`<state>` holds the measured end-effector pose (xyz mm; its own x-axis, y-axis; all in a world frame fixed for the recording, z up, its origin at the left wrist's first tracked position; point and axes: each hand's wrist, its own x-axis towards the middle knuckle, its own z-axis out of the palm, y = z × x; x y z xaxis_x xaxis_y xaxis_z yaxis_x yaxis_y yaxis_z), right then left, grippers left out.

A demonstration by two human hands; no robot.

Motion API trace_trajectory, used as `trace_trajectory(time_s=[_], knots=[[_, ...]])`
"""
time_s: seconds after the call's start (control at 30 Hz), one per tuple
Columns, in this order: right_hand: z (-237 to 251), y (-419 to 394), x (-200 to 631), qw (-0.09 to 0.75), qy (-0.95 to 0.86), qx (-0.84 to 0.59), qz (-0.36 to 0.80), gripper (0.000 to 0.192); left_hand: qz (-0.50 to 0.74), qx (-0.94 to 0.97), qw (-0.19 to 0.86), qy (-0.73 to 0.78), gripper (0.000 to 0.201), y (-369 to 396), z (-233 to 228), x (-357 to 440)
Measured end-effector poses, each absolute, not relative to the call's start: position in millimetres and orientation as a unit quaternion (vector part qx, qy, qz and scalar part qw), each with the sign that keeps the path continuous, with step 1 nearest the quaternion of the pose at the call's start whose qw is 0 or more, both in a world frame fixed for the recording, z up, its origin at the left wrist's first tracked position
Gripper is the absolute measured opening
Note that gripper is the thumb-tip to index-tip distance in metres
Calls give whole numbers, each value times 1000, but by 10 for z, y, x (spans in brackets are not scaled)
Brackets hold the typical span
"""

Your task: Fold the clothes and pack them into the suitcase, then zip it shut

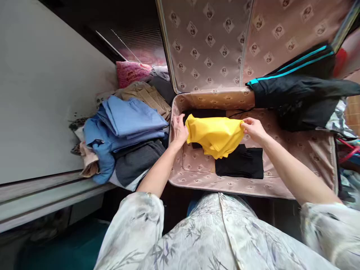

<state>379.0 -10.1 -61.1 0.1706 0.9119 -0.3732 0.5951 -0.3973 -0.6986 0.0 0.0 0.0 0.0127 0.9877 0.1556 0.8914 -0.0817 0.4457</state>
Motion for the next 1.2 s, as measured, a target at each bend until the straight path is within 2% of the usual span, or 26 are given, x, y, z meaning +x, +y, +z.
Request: trace_trajectory(time_s=[0.07,0.13,0.23,0.33,0.43,0.5,0.57,0.67,0.73,0.83,0.97,1.03,1.1,1.2], knots=[[-690,-121,3879,203,-534,-759,313,51,179,723,126,655,50,-22,-100,183],[-789,-227,3911,193,-564,-752,280,51,123,759,153,620,41,-131,-209,358],[-959,-559,3804,158,-628,-690,324,38,-2,830,216,513,32,-437,-392,591],[-1093,-875,3593,139,-673,-628,365,32,-46,857,231,459,44,-649,-585,790],[-1182,-963,3409,144,-670,-630,365,34,5,834,237,497,63,-586,-768,972],[-1235,-913,3325,148,-657,-646,360,42,36,805,273,526,66,-451,-865,1072],[-1288,-834,3267,151,-646,-654,363,49,20,788,329,521,48,-318,-921,1143],[-1350,-749,3242,158,-633,-658,376,49,8,783,366,502,12,-204,-895,1179],[-1367,-733,3281,165,-624,-663,379,46,59,778,350,519,3,-199,-806,1158],[-1365,-748,3399,174,-606,-678,379,44,105,793,332,500,9,-279,-636,1107],[-1357,-770,3480,178,-589,-689,383,39,46,837,275,470,60,-424,-536,1175],[-1357,-761,3443,181,-588,-686,389,37,5,850,248,464,70,-449,-573,1302],[-1355,-742,3382,186,-589,-680,395,39,-26,857,243,455,62,-428,-647,1457],[-1339,-707,3323,188,-598,-664,407,42,-47,840,271,467,30,-316,-769,1626]])
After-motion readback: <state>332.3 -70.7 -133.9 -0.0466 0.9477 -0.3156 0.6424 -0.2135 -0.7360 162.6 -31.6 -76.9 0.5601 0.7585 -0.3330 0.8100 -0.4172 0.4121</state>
